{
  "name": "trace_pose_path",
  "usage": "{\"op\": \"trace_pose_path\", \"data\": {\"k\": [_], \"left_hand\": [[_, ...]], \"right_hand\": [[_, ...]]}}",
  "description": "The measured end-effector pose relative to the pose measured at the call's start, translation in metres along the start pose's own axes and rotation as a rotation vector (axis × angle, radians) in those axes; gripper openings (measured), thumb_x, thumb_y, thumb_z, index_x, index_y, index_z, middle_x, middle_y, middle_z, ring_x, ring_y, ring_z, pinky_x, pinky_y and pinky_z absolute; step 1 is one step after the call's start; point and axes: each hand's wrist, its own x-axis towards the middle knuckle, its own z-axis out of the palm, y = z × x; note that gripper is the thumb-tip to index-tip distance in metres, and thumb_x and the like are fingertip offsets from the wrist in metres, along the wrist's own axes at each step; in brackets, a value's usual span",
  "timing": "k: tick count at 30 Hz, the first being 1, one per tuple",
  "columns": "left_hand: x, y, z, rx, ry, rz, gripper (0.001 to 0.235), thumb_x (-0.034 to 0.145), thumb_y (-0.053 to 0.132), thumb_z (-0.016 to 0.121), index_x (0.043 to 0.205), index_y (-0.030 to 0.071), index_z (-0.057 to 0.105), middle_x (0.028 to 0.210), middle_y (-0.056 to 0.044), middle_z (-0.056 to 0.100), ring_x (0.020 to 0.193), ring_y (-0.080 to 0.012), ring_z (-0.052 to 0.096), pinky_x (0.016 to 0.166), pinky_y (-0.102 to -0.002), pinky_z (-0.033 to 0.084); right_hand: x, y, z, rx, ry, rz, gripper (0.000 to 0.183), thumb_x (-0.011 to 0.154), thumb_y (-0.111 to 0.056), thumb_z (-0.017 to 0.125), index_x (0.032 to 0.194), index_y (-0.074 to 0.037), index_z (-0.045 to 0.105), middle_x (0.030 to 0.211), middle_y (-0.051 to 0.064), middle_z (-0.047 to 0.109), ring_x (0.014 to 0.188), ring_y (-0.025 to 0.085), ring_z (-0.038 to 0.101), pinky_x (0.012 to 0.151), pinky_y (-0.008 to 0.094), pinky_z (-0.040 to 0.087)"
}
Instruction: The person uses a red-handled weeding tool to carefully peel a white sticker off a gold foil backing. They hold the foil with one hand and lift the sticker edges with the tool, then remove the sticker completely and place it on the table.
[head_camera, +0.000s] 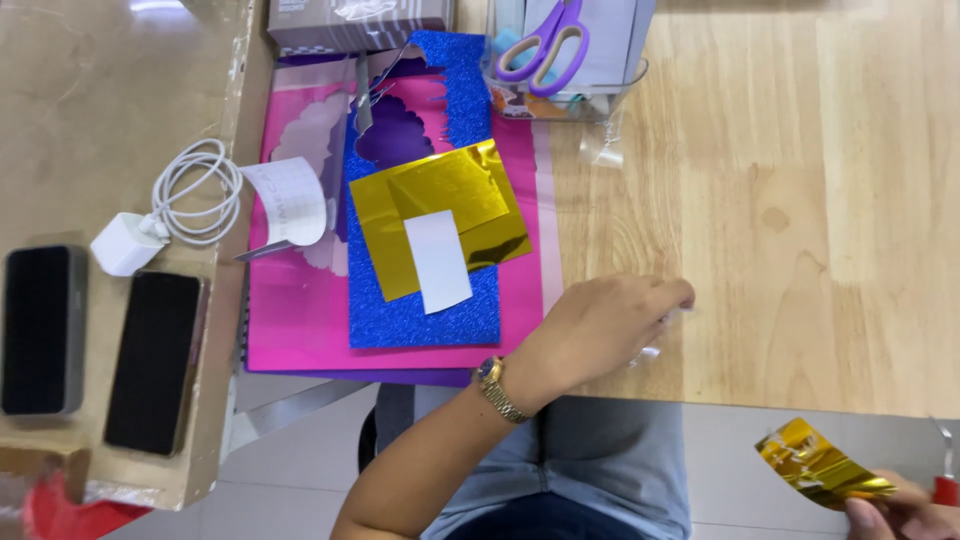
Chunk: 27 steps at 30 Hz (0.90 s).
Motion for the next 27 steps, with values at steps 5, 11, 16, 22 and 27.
{"op": "trace_pose_path", "data": {"k": [5,11,16,22,27], "left_hand": [[0.014,-0.016,0.007,0.079,0.172,0.084,0.025,0.092,0.021,0.063,0.114,0.010,0.066,0.120,-0.011,0.066,0.100,-0.0338,0.067,0.072,-0.049,0.054],[0.061,-0.053,-0.003,0.407,0.294,-0.277,0.101,0.078,0.061,0.080,0.150,0.002,0.042,0.161,-0.019,0.038,0.149,-0.0351,0.037,0.111,-0.051,0.041],[0.056,-0.059,0.008,0.538,0.344,-0.300,0.123,0.062,0.080,0.080,0.149,0.000,0.044,0.159,-0.013,0.046,0.149,-0.0252,0.038,0.108,-0.047,0.043],[0.009,-0.043,-0.001,0.365,0.058,-0.061,0.104,0.080,0.072,0.069,0.151,0.001,0.041,0.158,-0.016,0.042,0.150,-0.0347,0.033,0.120,-0.054,0.027],[-0.014,-0.047,-0.011,0.383,0.029,0.200,0.072,0.087,0.048,0.073,0.144,0.010,0.053,0.155,-0.016,0.044,0.140,-0.0322,0.048,0.116,-0.050,0.037]], "right_hand": [[0.009,-0.044,0.020,0.437,0.104,-0.121,0.034,0.094,0.004,0.063,0.107,-0.014,0.038,0.119,0.024,0.066,0.107,0.024,0.071,0.082,0.022,0.058],[0.027,-0.044,0.024,0.546,0.106,-0.119,0.031,0.094,0.004,0.062,0.104,-0.016,0.041,0.116,0.020,0.067,0.110,0.025,0.072,0.093,0.029,0.063],[0.088,-0.004,-0.030,-0.277,-0.216,0.308,0.028,0.077,-0.008,0.080,0.094,0.015,0.083,0.097,0.020,0.084,0.095,0.025,0.077,0.097,0.027,0.051],[0.085,-0.042,-0.017,-0.292,-0.231,0.478,0.020,0.076,0.004,0.082,0.089,0.018,0.087,0.092,0.022,0.087,0.098,0.024,0.078,0.105,0.026,0.049],[0.078,-0.052,0.002,0.079,-0.077,-0.105,0.040,0.087,-0.003,0.064,0.057,-0.004,0.039,0.070,0.012,0.062,0.073,0.025,0.074,0.069,0.030,0.061]]}}
